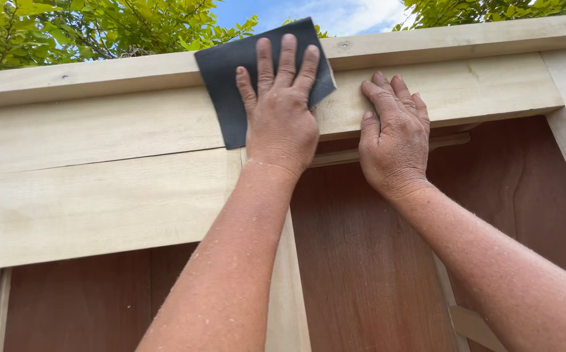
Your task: The person sands the top rail and front panels of a wooden cabinet frame outdoors, holding a sheet of sandpaper by hand. They work the sandpaper back and forth along the top edge and across the front boards, steadying the frame with the other hand and moving along its length.
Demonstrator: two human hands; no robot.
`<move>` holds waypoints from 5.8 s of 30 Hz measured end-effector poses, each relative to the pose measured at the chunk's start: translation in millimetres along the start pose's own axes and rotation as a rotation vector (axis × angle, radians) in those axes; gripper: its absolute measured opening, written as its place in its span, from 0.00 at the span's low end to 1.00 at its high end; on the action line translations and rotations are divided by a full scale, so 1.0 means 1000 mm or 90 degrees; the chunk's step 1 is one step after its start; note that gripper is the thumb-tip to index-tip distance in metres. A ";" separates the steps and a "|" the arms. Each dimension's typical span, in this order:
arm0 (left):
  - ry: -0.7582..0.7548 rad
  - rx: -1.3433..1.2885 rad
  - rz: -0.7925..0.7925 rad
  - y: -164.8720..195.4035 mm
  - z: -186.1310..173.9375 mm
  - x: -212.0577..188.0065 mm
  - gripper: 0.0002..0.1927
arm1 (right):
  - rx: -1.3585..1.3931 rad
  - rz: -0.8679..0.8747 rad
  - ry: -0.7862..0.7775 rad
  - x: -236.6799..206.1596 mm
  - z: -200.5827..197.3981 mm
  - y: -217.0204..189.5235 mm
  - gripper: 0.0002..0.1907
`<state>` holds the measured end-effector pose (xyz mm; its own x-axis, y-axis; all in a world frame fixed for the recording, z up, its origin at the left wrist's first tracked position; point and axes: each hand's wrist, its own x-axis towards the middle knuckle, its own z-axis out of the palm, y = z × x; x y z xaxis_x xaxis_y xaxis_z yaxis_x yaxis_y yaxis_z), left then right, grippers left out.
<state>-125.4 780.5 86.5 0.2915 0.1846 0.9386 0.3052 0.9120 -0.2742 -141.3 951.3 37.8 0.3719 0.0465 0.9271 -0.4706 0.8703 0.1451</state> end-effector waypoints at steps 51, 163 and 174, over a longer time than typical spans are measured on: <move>-0.064 0.048 -0.174 -0.172 -0.122 -0.102 0.33 | -0.068 0.223 -0.093 0.012 0.055 -0.102 0.29; -0.001 0.015 -0.073 -0.373 -0.168 -0.020 0.22 | -0.205 0.191 -0.119 0.013 0.048 -0.114 0.34; 0.050 0.023 -0.092 -0.243 -0.093 -0.010 0.23 | 0.003 0.153 -0.054 0.016 0.038 -0.097 0.28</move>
<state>-118.2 523.4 124.3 0.3173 0.0223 0.9480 0.3164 0.9399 -0.1281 -120.3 849.1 51.3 0.1798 0.2101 0.9610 -0.5415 0.8367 -0.0816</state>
